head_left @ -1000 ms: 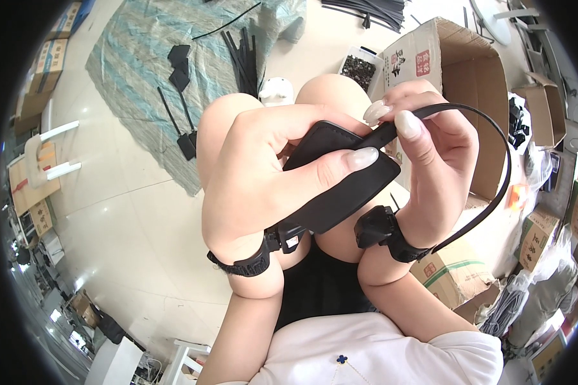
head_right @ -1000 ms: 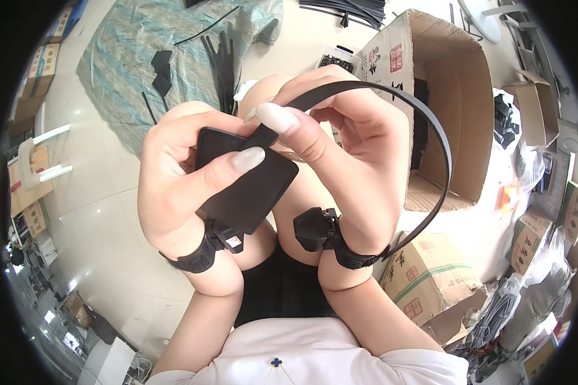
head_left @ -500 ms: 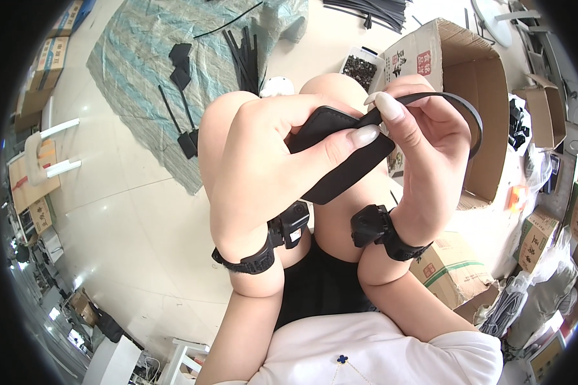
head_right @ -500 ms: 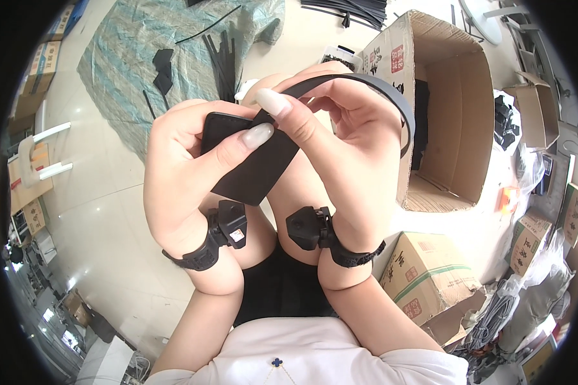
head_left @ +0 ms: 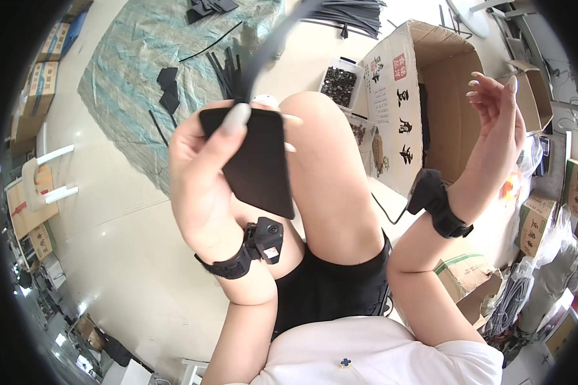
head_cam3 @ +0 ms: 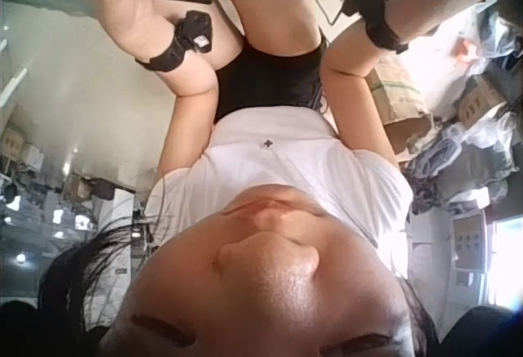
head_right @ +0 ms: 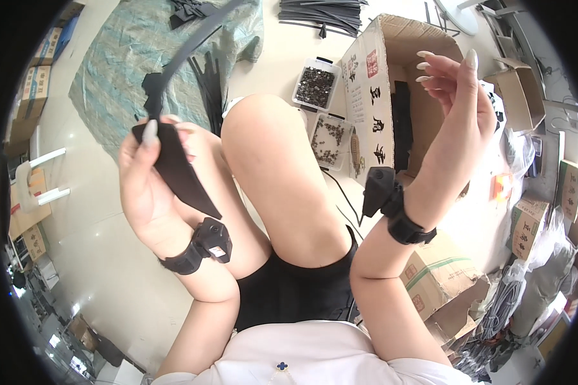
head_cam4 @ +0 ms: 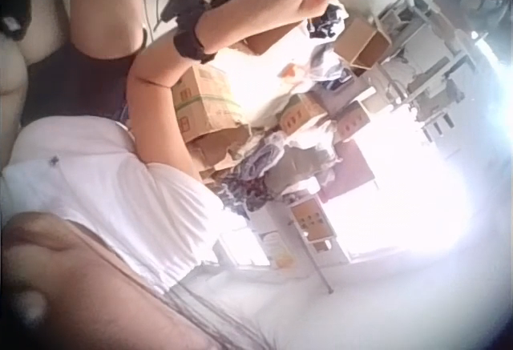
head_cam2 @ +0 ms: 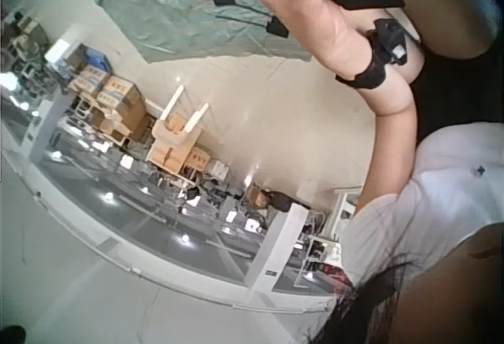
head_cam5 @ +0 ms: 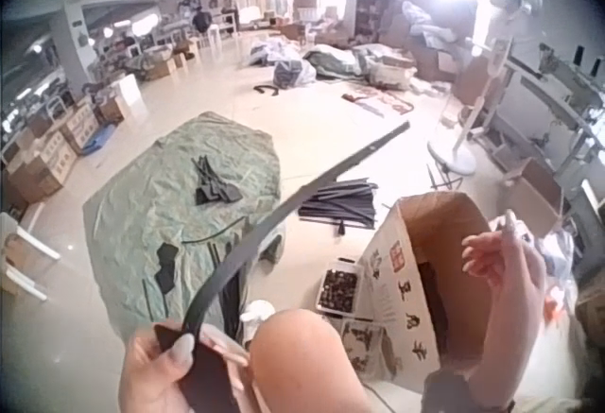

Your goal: Attaching straps and buckles to black identification tags.

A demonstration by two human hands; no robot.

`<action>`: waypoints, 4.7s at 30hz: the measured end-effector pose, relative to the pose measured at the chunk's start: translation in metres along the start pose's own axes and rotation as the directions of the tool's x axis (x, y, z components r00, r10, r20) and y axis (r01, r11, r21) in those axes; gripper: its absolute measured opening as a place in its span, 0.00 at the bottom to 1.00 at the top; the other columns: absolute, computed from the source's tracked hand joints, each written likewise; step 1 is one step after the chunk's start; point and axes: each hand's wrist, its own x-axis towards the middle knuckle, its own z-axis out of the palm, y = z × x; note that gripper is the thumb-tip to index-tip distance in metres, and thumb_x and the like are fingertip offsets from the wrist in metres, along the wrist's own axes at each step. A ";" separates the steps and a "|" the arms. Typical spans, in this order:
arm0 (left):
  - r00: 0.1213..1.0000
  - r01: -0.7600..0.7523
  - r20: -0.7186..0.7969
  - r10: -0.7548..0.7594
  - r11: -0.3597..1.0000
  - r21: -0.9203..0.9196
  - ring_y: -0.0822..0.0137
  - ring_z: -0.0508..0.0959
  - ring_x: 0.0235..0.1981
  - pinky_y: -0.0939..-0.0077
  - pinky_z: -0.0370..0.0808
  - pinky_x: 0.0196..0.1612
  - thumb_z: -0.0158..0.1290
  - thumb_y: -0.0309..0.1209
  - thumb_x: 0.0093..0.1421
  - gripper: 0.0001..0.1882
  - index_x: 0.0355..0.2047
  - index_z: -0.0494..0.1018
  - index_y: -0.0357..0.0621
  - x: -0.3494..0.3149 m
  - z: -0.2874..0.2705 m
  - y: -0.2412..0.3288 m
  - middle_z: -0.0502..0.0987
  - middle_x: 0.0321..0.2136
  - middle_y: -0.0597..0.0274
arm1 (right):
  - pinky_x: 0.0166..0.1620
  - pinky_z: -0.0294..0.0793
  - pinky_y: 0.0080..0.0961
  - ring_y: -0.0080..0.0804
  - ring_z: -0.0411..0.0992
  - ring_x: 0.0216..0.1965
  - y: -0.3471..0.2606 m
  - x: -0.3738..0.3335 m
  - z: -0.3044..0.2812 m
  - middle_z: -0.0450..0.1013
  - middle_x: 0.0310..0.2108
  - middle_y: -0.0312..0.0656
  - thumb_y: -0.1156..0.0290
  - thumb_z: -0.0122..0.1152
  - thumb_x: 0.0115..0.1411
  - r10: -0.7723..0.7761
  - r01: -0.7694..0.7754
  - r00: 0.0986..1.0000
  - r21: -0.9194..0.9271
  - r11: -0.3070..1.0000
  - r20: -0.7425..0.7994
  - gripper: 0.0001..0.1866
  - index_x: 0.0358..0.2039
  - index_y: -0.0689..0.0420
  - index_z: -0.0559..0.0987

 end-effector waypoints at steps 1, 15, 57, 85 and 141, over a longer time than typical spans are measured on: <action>0.998 -0.062 0.012 0.062 0.998 -0.017 0.67 0.75 0.24 0.78 0.72 0.28 0.49 0.29 0.54 0.11 0.32 0.70 0.31 0.004 -0.008 0.005 0.75 0.27 0.51 | 0.33 0.68 0.14 0.20 0.69 0.24 -0.002 0.011 -0.010 0.75 0.26 0.40 0.64 0.46 0.60 -0.029 0.028 0.999 -0.064 0.998 -0.017 0.17 0.26 0.64 0.78; 0.927 -0.142 -0.339 0.160 0.987 0.076 0.64 0.74 0.31 0.74 0.70 0.38 0.50 0.32 0.53 0.14 0.33 0.69 0.30 0.014 -0.024 0.005 0.73 0.27 0.53 | 0.51 0.62 0.37 0.55 0.61 0.48 0.451 -0.037 0.108 0.61 0.46 0.62 0.71 0.55 0.44 0.519 0.175 0.690 -0.811 0.558 0.505 0.23 0.44 0.61 0.70; 0.978 -0.209 0.081 0.193 0.882 0.423 0.80 0.73 0.24 0.90 0.70 0.28 0.57 0.26 0.49 0.10 0.30 0.73 0.32 0.006 -0.023 0.005 0.75 0.22 0.64 | 0.23 0.52 0.07 0.11 0.56 0.20 -0.058 -0.085 0.110 0.64 0.20 0.27 0.75 0.56 0.53 0.108 -0.322 0.812 0.286 0.902 0.574 0.05 0.25 0.59 0.70; 0.773 -0.593 0.174 0.610 0.596 0.541 0.59 0.75 0.19 0.76 0.71 0.24 0.54 0.22 0.44 0.07 0.26 0.74 0.36 0.013 -0.019 -0.005 0.74 0.19 0.52 | 0.33 0.61 0.08 0.12 0.63 0.26 -0.043 -0.083 0.117 0.68 0.27 0.31 0.76 0.55 0.54 0.180 -0.382 0.797 0.249 0.890 0.577 0.04 0.31 0.59 0.70; 0.647 -0.715 0.366 0.669 0.364 0.597 0.58 0.72 0.18 0.71 0.68 0.20 0.52 0.21 0.44 0.07 0.27 0.71 0.39 0.012 -0.016 -0.010 0.72 0.17 0.56 | 0.34 0.62 0.09 0.14 0.65 0.27 -0.022 -0.092 0.124 0.71 0.26 0.37 0.74 0.52 0.57 -0.054 -0.160 0.910 0.469 0.868 0.411 0.06 0.27 0.64 0.73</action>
